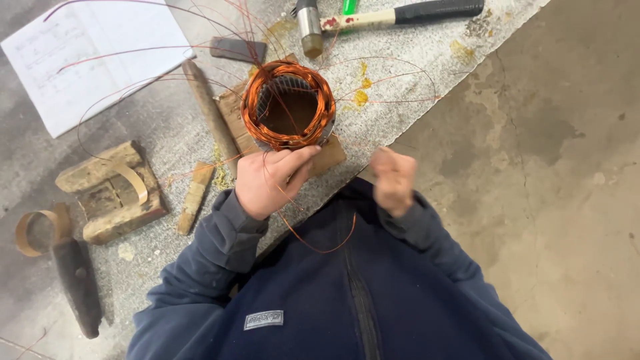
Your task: Wind copper wire onto an electric motor stator by hand.
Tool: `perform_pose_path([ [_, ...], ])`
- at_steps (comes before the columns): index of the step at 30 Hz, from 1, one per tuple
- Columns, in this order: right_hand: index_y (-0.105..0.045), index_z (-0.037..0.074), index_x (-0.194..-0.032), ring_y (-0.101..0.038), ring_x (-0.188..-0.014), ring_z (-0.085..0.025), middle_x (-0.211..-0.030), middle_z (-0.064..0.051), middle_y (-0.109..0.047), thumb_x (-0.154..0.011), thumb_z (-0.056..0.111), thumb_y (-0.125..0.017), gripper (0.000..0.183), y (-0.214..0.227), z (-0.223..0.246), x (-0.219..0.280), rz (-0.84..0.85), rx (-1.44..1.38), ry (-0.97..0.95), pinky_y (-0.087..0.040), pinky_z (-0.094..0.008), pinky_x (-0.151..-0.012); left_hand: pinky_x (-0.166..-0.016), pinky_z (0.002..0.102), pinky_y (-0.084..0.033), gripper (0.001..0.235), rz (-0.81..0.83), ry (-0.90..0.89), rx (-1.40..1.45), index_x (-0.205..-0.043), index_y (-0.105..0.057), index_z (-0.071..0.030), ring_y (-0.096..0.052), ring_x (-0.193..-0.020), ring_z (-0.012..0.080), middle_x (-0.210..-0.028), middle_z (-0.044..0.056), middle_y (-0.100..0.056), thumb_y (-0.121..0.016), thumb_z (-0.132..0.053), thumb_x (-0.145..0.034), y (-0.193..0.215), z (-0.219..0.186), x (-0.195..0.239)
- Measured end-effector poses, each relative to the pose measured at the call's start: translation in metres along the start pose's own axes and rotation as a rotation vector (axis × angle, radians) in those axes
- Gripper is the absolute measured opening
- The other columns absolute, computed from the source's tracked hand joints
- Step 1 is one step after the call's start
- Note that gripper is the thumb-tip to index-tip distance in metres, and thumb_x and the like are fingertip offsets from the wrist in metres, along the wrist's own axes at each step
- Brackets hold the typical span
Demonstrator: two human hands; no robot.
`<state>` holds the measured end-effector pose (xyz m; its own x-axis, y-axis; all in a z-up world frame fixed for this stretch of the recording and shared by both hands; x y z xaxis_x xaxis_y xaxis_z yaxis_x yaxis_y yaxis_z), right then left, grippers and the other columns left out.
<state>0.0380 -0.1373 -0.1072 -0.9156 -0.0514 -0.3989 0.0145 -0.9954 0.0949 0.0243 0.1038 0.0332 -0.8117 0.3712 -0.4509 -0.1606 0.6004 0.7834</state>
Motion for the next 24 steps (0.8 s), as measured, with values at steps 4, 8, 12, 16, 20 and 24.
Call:
perform_pose_path([
  [4,-0.050,0.001,-0.072,-0.035,-0.053,-0.013,-0.062,-0.007,-0.046,-0.103,0.030,-0.041,0.044,0.087,-0.013,0.050,-0.169,-0.157,-0.006,-0.025,-0.029,-0.050,-0.063,0.034,-0.055,0.031,0.018,0.012,0.003,-0.121,-0.072,-0.017,-0.069,-0.074,0.0212,-0.086,0.000,-0.071,-0.074,-0.012,-0.090,-0.001,0.003,0.002],
  [8,-0.048,0.004,-0.080,-0.036,-0.047,-0.014,-0.061,-0.005,-0.042,-0.115,0.038,-0.048,0.049,0.167,0.000,0.094,-0.548,-0.259,-0.139,-0.026,-0.031,-0.045,-0.065,0.034,-0.055,0.031,0.026,0.005,0.019,-0.122,-0.071,-0.016,-0.070,-0.077,0.0214,-0.090,0.000,-0.071,-0.074,-0.012,-0.091,-0.002,0.004,0.003],
  [12,-0.050,0.008,-0.086,-0.036,-0.044,-0.019,-0.058,-0.008,-0.044,-0.117,0.047,-0.046,0.050,0.224,0.011,0.111,-0.838,-0.185,-0.105,-0.028,-0.031,-0.043,-0.067,0.035,-0.056,0.030,0.014,-0.002,0.020,-0.121,-0.070,-0.015,-0.070,-0.079,0.0225,-0.093,0.001,-0.071,-0.073,-0.011,-0.092,-0.003,0.002,0.003],
  [16,-0.046,0.007,-0.079,-0.034,-0.043,-0.019,-0.059,-0.009,-0.043,-0.119,0.040,-0.041,0.052,0.292,0.017,0.130,-0.826,-0.550,-0.019,-0.028,-0.032,-0.044,-0.067,0.035,-0.055,0.030,0.007,0.026,0.011,-0.121,-0.070,-0.014,-0.070,-0.079,0.0235,-0.094,0.002,-0.071,-0.073,-0.011,-0.091,-0.004,0.003,0.004],
  [20,-0.048,0.008,-0.093,-0.039,-0.049,-0.018,-0.067,-0.010,-0.049,-0.115,0.028,-0.046,0.029,0.263,-0.009,0.138,-0.541,-0.313,0.056,-0.032,-0.031,-0.048,-0.063,0.037,-0.053,0.030,0.029,0.012,-0.031,-0.122,-0.069,-0.014,-0.069,-0.076,0.0236,-0.089,0.002,-0.069,-0.074,-0.014,-0.092,-0.009,0.001,0.007],
  [24,-0.046,0.005,-0.070,-0.035,-0.054,-0.012,-0.061,-0.005,-0.044,-0.104,0.008,-0.050,0.034,0.146,0.007,0.086,-0.084,0.080,-0.165,-0.026,-0.026,-0.051,-0.062,0.037,-0.053,0.032,0.039,-0.002,-0.091,-0.122,-0.069,-0.014,-0.067,-0.073,0.0235,-0.086,0.002,-0.066,-0.074,-0.015,-0.091,-0.008,-0.005,0.005],
])
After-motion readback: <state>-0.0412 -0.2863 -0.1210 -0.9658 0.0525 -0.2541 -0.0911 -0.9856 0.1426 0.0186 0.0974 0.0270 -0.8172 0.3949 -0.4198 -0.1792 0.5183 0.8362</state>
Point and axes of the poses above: each hand's wrist, its own x-axis away from the middle knuckle, its own y-axis out of the back of the hand, z = x × y, the point moved 4 cm from there along -x, towards the middle knuckle
